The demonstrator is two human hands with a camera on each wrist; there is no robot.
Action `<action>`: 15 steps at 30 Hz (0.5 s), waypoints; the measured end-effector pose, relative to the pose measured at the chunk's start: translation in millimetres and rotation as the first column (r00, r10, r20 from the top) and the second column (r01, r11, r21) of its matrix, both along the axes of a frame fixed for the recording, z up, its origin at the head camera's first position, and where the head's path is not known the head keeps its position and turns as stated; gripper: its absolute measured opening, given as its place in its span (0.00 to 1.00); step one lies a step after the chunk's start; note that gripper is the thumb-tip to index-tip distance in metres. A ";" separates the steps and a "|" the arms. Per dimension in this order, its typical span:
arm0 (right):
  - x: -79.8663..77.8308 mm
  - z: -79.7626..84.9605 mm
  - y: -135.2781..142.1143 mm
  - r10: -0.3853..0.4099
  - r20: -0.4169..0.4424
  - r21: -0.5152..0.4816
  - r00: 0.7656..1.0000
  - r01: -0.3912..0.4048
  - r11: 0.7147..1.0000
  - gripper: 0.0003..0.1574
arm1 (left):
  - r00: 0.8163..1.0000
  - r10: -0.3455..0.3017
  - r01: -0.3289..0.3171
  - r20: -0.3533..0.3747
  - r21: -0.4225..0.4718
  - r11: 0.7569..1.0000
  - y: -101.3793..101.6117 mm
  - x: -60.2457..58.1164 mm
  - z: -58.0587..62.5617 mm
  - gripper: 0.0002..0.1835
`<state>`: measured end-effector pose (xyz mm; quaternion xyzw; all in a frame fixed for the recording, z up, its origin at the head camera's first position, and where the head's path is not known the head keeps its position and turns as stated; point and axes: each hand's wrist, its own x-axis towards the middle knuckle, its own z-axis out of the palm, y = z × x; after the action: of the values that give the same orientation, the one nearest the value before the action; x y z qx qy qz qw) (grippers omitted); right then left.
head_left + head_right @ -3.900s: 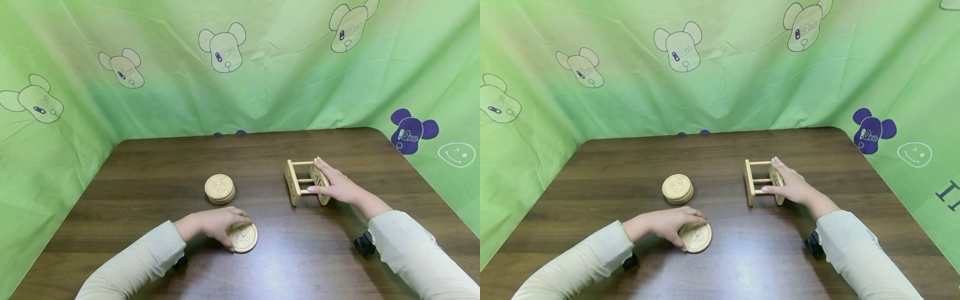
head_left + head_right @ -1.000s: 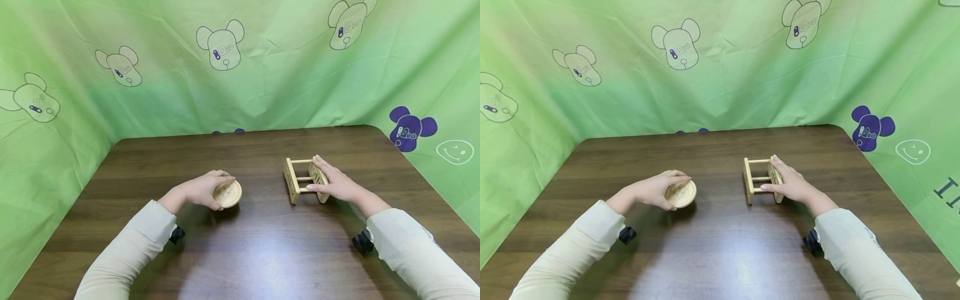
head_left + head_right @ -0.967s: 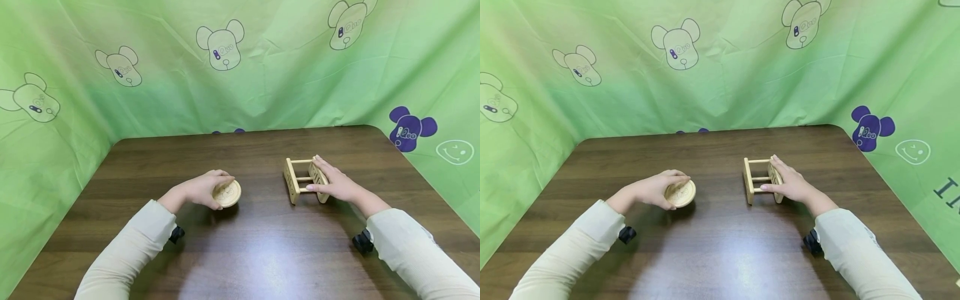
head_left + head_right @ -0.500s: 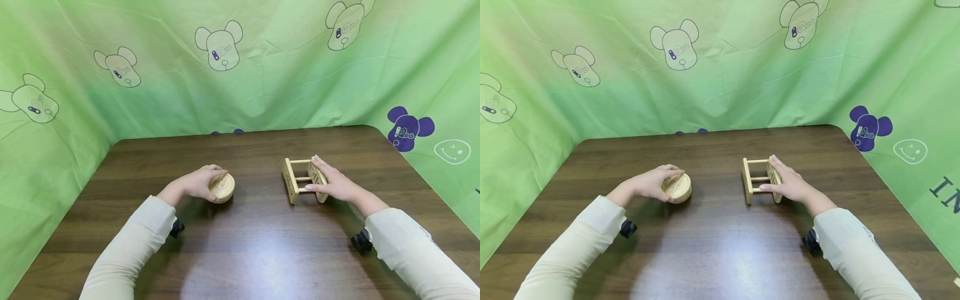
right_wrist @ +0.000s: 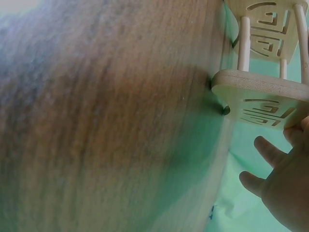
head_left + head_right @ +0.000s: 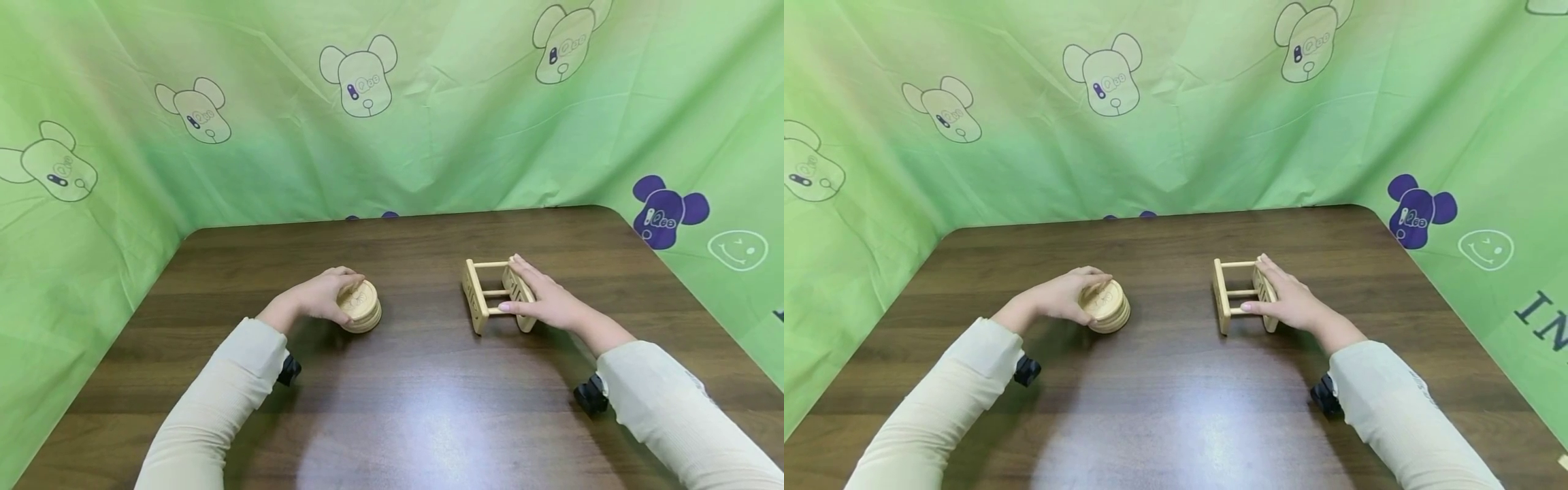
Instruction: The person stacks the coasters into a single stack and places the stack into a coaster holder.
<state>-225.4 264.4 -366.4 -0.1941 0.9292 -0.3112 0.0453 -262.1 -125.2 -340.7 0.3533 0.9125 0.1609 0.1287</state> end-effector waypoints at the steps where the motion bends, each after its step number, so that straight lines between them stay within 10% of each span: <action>1: -0.1 0.2 0.2 0.000 0.003 0.000 1.000 0.000 1.000 0.53 | 1.000 0.002 -0.002 0.001 -0.003 1.000 0.0 -0.6 -0.2 0.42; 15: -2.2 -1.9 1.2 0.002 -0.008 -0.008 1.000 -0.002 1.000 0.53 | 1.000 -0.003 0.003 0.016 -0.018 1.000 0.7 -2.5 -3.1 0.41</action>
<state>-227.6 265.7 -368.3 -0.1963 0.9280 -0.3139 0.0411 -264.6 -124.6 -343.8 0.3521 0.9124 0.1554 0.1395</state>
